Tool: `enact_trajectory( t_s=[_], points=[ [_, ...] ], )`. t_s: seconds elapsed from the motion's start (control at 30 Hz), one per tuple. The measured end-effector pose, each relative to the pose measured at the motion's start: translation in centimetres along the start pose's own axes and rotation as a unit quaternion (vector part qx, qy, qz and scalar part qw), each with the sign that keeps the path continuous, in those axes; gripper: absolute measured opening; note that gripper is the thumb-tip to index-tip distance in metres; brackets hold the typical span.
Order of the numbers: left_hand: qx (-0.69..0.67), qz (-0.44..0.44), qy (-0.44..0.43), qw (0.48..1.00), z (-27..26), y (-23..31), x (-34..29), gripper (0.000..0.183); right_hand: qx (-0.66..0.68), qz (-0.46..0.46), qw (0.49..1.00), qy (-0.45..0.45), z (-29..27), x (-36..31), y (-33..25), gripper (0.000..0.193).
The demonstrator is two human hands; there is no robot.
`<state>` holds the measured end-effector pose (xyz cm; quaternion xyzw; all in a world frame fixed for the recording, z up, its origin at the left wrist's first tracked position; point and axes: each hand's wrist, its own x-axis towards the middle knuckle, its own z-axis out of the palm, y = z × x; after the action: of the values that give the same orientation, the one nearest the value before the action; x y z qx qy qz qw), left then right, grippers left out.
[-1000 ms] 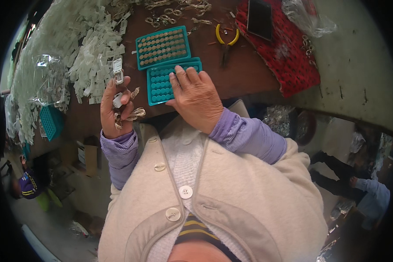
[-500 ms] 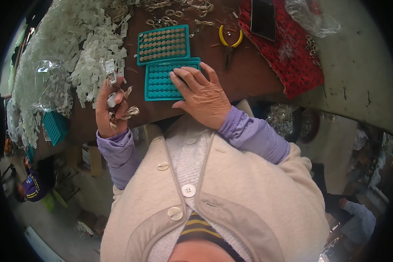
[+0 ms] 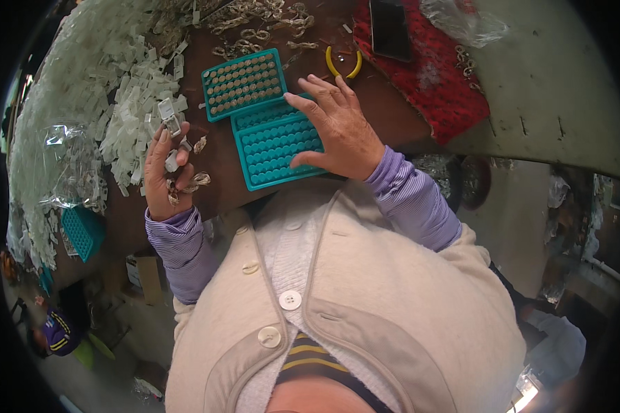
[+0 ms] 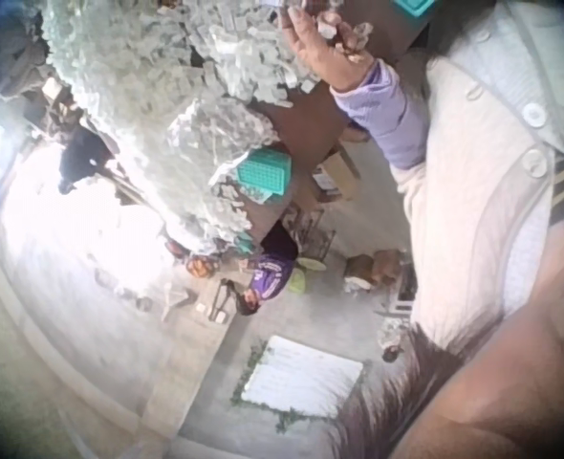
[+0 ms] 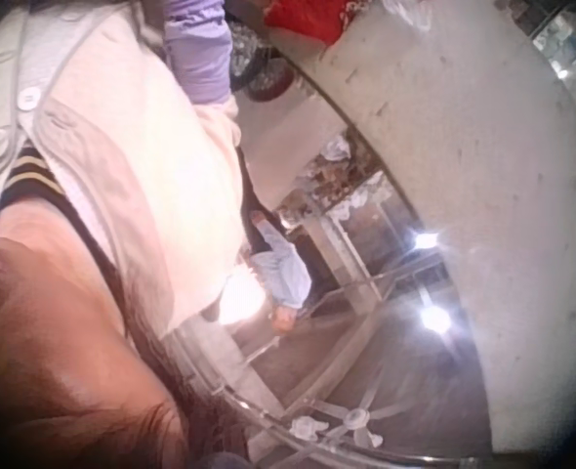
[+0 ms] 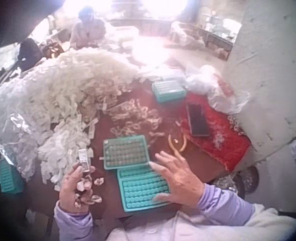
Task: The person assembles small white LED modules by inserting round components into slots and testing each unit with a phone flashlight. They repeat this process for multiple modules, placing finished units into a teal tray.
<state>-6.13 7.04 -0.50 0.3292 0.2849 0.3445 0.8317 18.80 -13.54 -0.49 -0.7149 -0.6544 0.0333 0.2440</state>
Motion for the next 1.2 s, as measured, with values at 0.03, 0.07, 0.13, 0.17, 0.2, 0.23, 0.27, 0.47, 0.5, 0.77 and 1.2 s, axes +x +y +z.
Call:
enact_trajectory(
  t_s=[0.03, 0.07, 0.13, 0.17, 0.2, 0.23, 0.27, 0.47, 0.5, 0.77, 1.2],
  points=[
    [-0.001, 0.001, 0.006, 1.0, 0.0, 0.1, 0.1, 0.03, -0.002, -0.009, 1.0, -0.019, -0.2, 0.1, 0.3, 0.108],
    [0.002, -0.001, 0.002, 1.0, 0.1, 0.1, 0.1, 0.031, 0.001, -0.015, 0.999, -0.036, -0.5, 0.1, 0.6, 0.112],
    [0.007, -0.002, 0.001, 1.0, 0.2, 0.0, 0.1, 0.032, 0.003, -0.025, 0.998, -0.061, -0.8, 0.2, 0.8, 0.118],
    [0.008, -0.001, 0.004, 1.0, 0.3, -0.1, 0.1, 0.032, 0.003, -0.031, 0.997, -0.069, -1.0, 0.1, 0.7, 0.119],
    [0.007, -0.006, 0.004, 1.0, 0.4, -0.3, 0.0, 0.032, 0.004, -0.041, 0.997, -0.072, -1.1, 0.1, 0.6, 0.12],
    [0.007, -0.011, 0.005, 1.0, 0.4, -0.4, -0.1, 0.032, -0.005, -0.041, 0.996, -0.078, -1.1, 0.2, 0.4, 0.117],
    [0.005, -0.012, 0.004, 1.0, 0.5, -0.5, -0.2, 0.032, -0.013, -0.043, 0.996, -0.077, -1.2, 0.3, 0.2, 0.113],
    [0.01, -0.015, -0.011, 1.0, 0.6, -0.8, -0.8, 0.033, -0.014, -0.07, 0.993, -0.091, -1.0, 0.5, -0.8, 0.09],
    [0.012, -0.012, -0.011, 1.0, 0.6, -0.8, -0.9, 0.033, -0.02, -0.077, 0.993, -0.083, -0.8, 0.4, -1.1, 0.087],
    [0.101, -0.039, -0.003, 0.994, 1.6, -1.6, -1.3, 0.034, -0.038, 0.014, 0.999, -0.004, 1.6, -0.3, -4.0, 0.082],
    [0.097, -0.034, -0.005, 0.995, 1.1, -1.1, -1.9, 0.034, -0.106, 0.03, 0.992, -0.054, 3.7, 0.3, -5.9, 0.087]
  ],
)
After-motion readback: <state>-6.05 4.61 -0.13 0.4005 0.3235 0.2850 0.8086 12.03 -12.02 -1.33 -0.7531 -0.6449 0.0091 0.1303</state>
